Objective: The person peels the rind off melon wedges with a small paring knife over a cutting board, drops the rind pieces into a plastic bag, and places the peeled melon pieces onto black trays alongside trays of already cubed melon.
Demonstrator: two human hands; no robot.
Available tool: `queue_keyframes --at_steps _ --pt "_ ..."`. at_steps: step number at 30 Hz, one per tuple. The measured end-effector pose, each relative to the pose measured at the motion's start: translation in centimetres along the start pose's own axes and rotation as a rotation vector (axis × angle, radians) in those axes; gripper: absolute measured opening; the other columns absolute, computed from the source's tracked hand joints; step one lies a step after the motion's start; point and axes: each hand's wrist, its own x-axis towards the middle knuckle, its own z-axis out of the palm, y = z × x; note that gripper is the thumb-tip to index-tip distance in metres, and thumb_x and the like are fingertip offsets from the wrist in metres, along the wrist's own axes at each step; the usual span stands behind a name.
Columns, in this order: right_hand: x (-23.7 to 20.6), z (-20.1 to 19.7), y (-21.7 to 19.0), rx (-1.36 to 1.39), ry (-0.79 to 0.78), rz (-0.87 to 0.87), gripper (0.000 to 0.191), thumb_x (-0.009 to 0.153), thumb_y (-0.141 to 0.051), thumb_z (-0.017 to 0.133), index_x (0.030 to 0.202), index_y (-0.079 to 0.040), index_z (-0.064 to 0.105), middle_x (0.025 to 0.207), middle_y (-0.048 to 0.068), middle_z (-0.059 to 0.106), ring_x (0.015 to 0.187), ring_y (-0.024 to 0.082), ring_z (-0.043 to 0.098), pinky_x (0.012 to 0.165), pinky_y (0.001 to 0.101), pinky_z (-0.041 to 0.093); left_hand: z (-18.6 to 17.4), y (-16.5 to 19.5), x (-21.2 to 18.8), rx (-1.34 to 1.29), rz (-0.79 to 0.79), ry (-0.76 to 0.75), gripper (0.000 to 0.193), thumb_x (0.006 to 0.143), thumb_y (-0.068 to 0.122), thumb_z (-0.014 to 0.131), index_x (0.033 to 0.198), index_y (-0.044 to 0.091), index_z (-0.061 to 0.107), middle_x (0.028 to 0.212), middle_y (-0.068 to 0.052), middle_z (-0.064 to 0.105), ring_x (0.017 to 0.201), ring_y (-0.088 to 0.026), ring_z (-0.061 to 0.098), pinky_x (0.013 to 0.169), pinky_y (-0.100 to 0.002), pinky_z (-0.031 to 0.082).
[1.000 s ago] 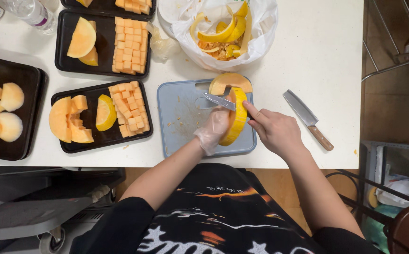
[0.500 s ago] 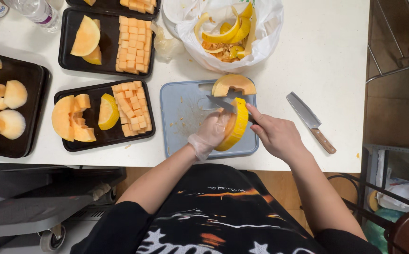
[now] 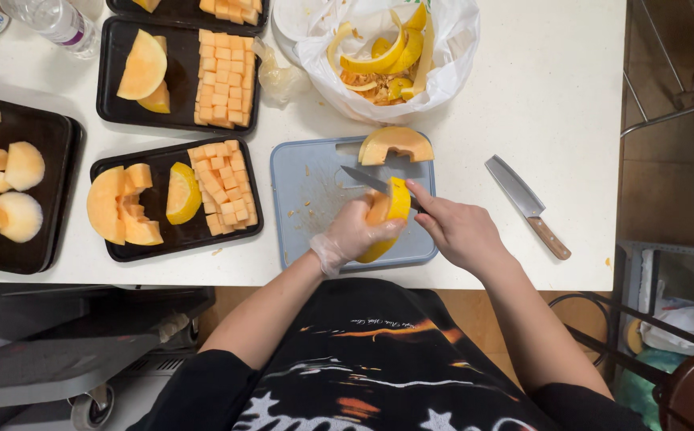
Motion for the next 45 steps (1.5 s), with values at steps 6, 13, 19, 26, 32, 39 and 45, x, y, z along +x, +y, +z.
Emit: queue_keyframes --at_steps 6,13,19,26,32,39,45 --pt "1.3 0.3 0.2 0.012 -0.009 -0.036 0.063 0.099 -0.036 0.056 0.157 -0.023 0.035 0.098 0.01 0.074 0.08 0.035 0.07 0.067 0.0479 0.054 -0.3 -0.6 -0.1 -0.043 0.016 -0.069 0.047 0.086 0.042 0.072 0.108 0.001 0.066 0.087 -0.005 0.067 0.077 -0.012 0.062 0.069 -0.029 0.053" --pt "1.8 0.9 1.0 0.03 0.001 0.028 0.063 0.099 -0.035 0.057 0.158 -0.025 0.036 0.094 0.01 0.075 0.08 0.036 0.069 0.069 0.0481 0.054 -3.7 0.0 0.6 -0.002 -0.068 -0.046 0.044 0.085 0.039 0.074 0.108 0.002 0.066 0.088 -0.005 0.068 0.078 -0.012 0.064 0.07 -0.029 0.054" --pt "3.6 1.8 4.1 0.137 0.053 0.103 0.063 0.099 -0.03 0.056 0.158 -0.024 0.038 0.09 0.015 0.072 0.081 0.038 0.068 0.072 0.047 0.053 -1.2 0.2 2.1 0.069 -0.051 -0.131 0.045 0.084 0.033 0.075 0.117 0.004 0.063 0.1 -0.003 0.07 0.089 -0.012 0.066 0.081 -0.029 0.055" --pt "-1.6 4.4 10.1 0.522 0.118 0.412 0.057 0.102 -0.029 0.048 0.158 -0.023 0.04 0.074 0.008 0.067 0.07 0.022 0.066 0.074 0.0344 0.053 -6.2 2.7 14.8 -0.037 0.025 0.336 0.054 0.087 0.034 0.076 0.13 0.005 0.059 0.116 -0.004 0.071 0.103 -0.013 0.067 0.091 -0.03 0.054" --pt "-3.5 7.6 11.4 0.706 0.172 0.436 0.056 0.103 -0.031 0.047 0.157 -0.02 0.041 0.07 0.004 0.06 0.068 0.016 0.06 0.073 0.03 0.051 -8.0 5.5 25.2 0.108 -0.162 0.403 0.053 0.081 0.028 0.076 0.125 0.0 0.066 0.116 -0.011 0.074 0.102 -0.02 0.073 0.089 -0.034 0.058" --pt "-3.8 7.3 10.6 0.701 0.115 0.405 0.054 0.104 -0.033 0.046 0.156 -0.019 0.043 0.069 0.004 0.058 0.068 0.014 0.057 0.073 0.029 0.051 -9.0 3.8 25.0 -0.284 -0.129 0.342 0.046 0.077 0.017 0.077 0.118 0.002 0.062 0.101 -0.008 0.071 0.088 -0.02 0.072 0.077 -0.035 0.062" --pt "-1.0 8.3 7.7 0.698 0.027 0.323 0.053 0.104 -0.029 0.048 0.155 -0.018 0.044 0.071 0.003 0.059 0.069 0.015 0.057 0.074 0.0283 0.051 -13.1 0.4 13.0 -0.755 -0.046 0.149 0.039 0.092 0.015 0.065 0.127 0.001 0.057 0.095 -0.012 0.066 0.08 -0.022 0.064 0.076 -0.037 0.056"
